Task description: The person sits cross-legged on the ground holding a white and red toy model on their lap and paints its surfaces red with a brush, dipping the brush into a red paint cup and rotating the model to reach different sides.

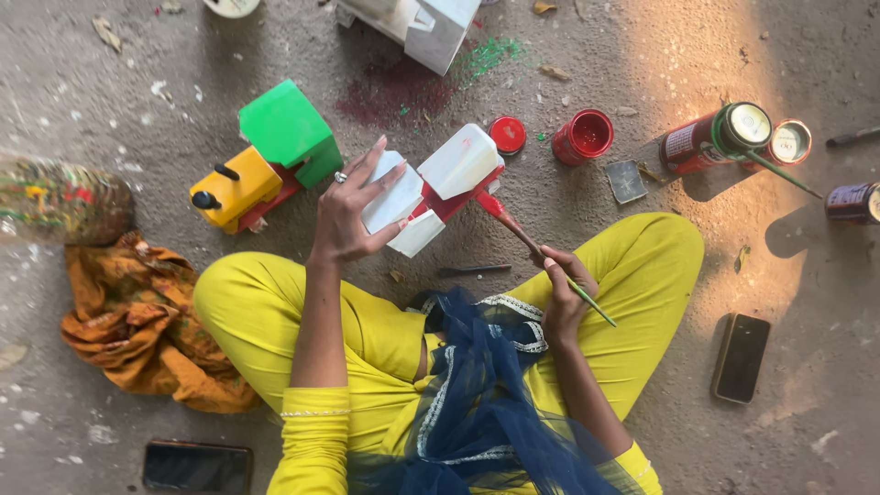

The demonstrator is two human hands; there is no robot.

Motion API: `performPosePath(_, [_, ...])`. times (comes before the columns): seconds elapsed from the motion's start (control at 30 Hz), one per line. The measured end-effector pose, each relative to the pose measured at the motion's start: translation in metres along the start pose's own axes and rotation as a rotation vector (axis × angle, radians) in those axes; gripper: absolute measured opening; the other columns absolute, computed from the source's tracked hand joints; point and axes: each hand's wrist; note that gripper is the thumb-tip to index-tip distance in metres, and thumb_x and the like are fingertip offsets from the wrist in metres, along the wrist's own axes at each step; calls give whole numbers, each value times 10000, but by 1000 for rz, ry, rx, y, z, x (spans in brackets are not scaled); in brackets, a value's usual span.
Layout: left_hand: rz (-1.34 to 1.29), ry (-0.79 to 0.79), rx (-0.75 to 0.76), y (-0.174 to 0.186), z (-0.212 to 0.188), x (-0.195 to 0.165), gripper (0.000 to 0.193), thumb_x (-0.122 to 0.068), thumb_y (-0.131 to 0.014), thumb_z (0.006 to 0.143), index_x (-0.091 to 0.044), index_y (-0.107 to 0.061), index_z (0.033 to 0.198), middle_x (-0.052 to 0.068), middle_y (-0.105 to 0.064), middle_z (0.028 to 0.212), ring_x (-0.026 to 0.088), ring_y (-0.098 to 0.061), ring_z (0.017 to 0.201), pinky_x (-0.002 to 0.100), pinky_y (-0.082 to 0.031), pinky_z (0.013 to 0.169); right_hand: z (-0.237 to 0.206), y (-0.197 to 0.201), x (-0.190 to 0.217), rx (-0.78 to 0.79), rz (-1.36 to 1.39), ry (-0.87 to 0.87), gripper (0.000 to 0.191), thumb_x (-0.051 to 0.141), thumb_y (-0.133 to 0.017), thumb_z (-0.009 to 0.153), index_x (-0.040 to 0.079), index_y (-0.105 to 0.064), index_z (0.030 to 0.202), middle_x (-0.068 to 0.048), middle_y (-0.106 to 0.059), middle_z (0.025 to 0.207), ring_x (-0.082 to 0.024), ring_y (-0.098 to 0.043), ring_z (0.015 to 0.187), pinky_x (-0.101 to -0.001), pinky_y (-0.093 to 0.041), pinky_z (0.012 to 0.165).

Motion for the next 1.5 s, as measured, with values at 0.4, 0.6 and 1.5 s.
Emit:
performPosePath(0.4, [0,23,9,-80,44,-77,729,-332,-791,702,-135,-676,1395,175,-469,1613,406,-525,1426,481,-457,1160,95,107,12,-101,144,-28,200,7,-582,981,-91,-695,1113,-159,-737,1019,-235,-757,946,-331,-601,951])
performPosePath(0.6, [-2,23,1,-103,69,-74,727,-343,-787,709,-153,-672,1402,179,-471,1607,408,-529,1426,483,-475,1143,134,118,22,-135,91,75,194,-43,-584,980,-99,-694,1130,-155,-720,1075,-227,-735,983,-334,-592,965])
performPosePath(1.5, [245,-118,78,-141,30,-120,1080,-455,-909,576,-400,-379,1516,79,-276,1615,310,-433,1441,668,-332,1172,114,171,22,-104,220,191,242,142,-550,1037,-40,-609,1185,-213,-733,1096,-264,-756,966,-329,-636,884])
Point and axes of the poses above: each hand's wrist, its own z-axis towards the middle knuckle, its own y-axis out of the back of the hand, x = y × z
